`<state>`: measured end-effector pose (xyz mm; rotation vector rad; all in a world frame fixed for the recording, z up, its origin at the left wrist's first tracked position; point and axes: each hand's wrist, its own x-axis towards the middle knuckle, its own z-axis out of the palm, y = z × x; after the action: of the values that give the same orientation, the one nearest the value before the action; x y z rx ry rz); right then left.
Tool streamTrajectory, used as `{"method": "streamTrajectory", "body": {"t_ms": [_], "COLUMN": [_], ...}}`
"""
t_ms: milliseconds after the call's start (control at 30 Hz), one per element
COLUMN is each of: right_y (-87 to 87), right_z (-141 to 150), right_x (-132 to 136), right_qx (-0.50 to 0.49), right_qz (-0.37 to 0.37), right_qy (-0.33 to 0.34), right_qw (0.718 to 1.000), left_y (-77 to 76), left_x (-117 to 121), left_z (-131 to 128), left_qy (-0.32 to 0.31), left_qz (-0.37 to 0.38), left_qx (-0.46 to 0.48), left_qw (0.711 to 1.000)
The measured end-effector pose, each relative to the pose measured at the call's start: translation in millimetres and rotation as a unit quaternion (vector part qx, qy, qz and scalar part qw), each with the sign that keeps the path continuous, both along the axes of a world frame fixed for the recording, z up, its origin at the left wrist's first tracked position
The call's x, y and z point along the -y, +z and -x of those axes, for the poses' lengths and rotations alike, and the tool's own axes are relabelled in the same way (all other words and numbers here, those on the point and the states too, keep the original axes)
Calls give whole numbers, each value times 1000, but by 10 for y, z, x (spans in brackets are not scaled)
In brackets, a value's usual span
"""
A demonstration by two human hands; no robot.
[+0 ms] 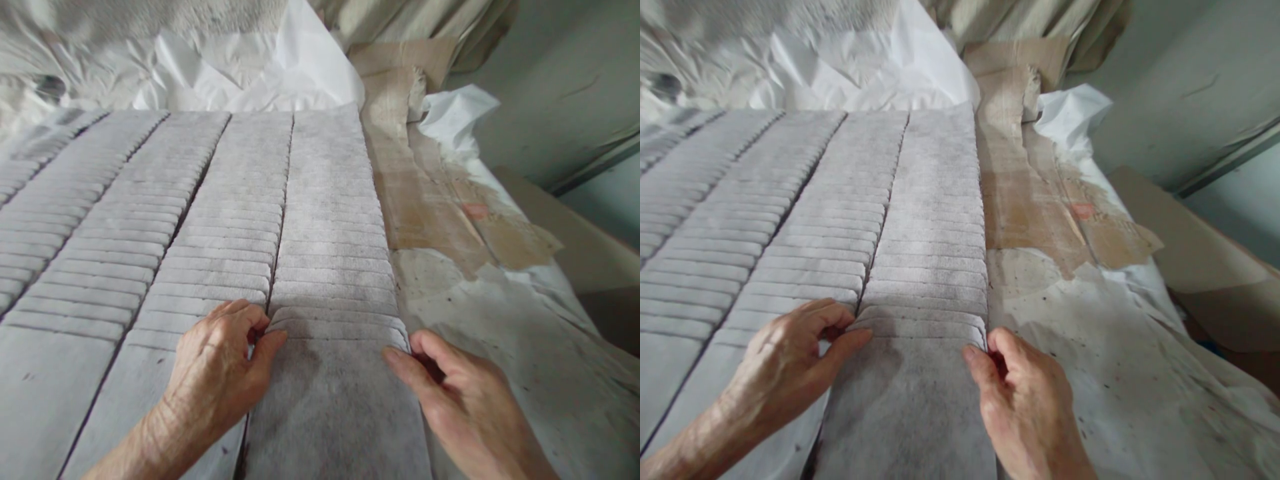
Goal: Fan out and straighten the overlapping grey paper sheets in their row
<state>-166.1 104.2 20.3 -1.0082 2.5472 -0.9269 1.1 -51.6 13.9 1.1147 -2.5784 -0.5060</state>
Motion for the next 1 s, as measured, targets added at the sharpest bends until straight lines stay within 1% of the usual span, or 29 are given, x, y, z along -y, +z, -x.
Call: {"method": "streamTrajectory", "body": {"t_ms": [67,200,367,467,567,733,867,933,1000], "right_y": [-5,-20,-9,0,2,-11,-52,-70,-72], "right_z": [4,10,21,34,46,53,41,38,52], "right_x": [3,10,32,22,2,6,7,-12,-33], "right_qx": [-6,-6,-18,-13,-7,-23,-73,-132,-214], "right_qz": [9,15,8,4,12,4,-23,-28,-1], "right_qy": [6,19,21,35,44,49,40,25,19], "right_qw": [1000,1000,1000,999,999,999,996,991,977], "left_y": [-10,-11,-3,-3,0,14,24,29,31], "left_x": [10,17,3,-1,8,11,-22,-40,-45], "left_z": [4,5,14,22,32,50,49,39,25], "left_qy": [-9,-14,7,20,17,19,28,39,44], "left_qz": [7,-7,-8,-14,-24,-12,11,41,78], "left_qx": [0,6,11,5,7,22,50,49,37], "left_qw": [1000,1000,1000,1000,1000,1000,998,997,995]}}
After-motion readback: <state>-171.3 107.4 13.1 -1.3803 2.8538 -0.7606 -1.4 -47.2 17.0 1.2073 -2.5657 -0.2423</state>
